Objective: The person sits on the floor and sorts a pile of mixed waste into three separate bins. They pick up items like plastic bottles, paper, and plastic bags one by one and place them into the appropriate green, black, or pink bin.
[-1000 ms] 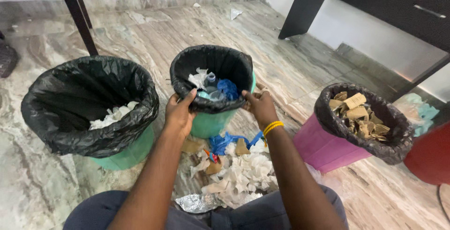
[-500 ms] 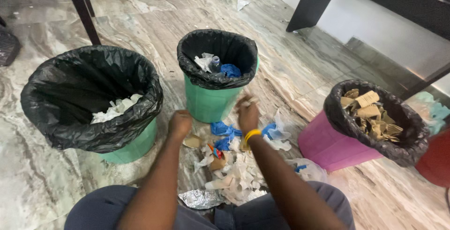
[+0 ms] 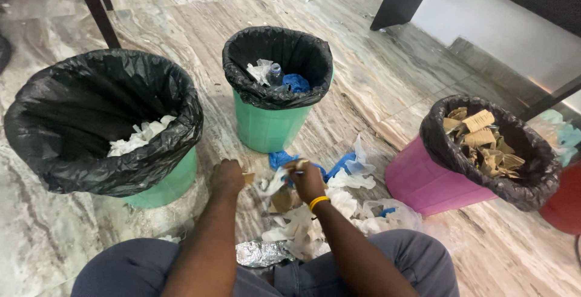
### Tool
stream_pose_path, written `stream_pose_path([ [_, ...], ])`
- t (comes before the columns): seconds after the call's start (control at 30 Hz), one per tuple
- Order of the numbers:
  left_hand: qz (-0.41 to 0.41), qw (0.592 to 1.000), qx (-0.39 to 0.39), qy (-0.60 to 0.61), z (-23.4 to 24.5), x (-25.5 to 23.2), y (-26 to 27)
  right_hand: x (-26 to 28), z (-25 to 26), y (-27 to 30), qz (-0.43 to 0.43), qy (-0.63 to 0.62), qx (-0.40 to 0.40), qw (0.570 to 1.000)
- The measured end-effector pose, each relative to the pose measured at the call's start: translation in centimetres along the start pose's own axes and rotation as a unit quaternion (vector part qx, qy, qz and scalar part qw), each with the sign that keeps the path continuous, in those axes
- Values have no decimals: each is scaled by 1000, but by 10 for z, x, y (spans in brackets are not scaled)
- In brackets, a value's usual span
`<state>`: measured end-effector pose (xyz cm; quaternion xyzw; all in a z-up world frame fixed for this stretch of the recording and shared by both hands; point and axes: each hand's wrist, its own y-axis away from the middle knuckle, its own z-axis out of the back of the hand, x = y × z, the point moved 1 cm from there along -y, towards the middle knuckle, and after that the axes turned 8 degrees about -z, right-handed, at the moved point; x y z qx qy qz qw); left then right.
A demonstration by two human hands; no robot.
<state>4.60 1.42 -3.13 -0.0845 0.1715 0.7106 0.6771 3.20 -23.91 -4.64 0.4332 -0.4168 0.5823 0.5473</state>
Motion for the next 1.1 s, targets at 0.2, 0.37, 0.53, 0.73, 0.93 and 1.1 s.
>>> stream_pose_path([
  [0.2, -36, 986, -29, 159, -17, 4, -22, 42, 40, 19, 82, 147, -270, 948],
  [0.37, -65, 977, -5, 201, -13, -17, -15, 46, 34, 21, 181, 194, -141, 954],
  [0.53, -57, 981, 34, 183, -23, -18, -18, 26, 1, 35, 124, 326, 144, 926],
  [0.73, -110, 962, -30, 249, -18, -13, -12, 41, -8, 48, 100, 517, 122, 841],
  [0.93, -94, 960, -95, 246, 0, -21, -10, 16, 26, 24, 7, 198, 129, 972],
  [1.1, -126, 903, -79, 403, 21, -37, 1, 50, 35, 29, -83, -211, 57, 972],
])
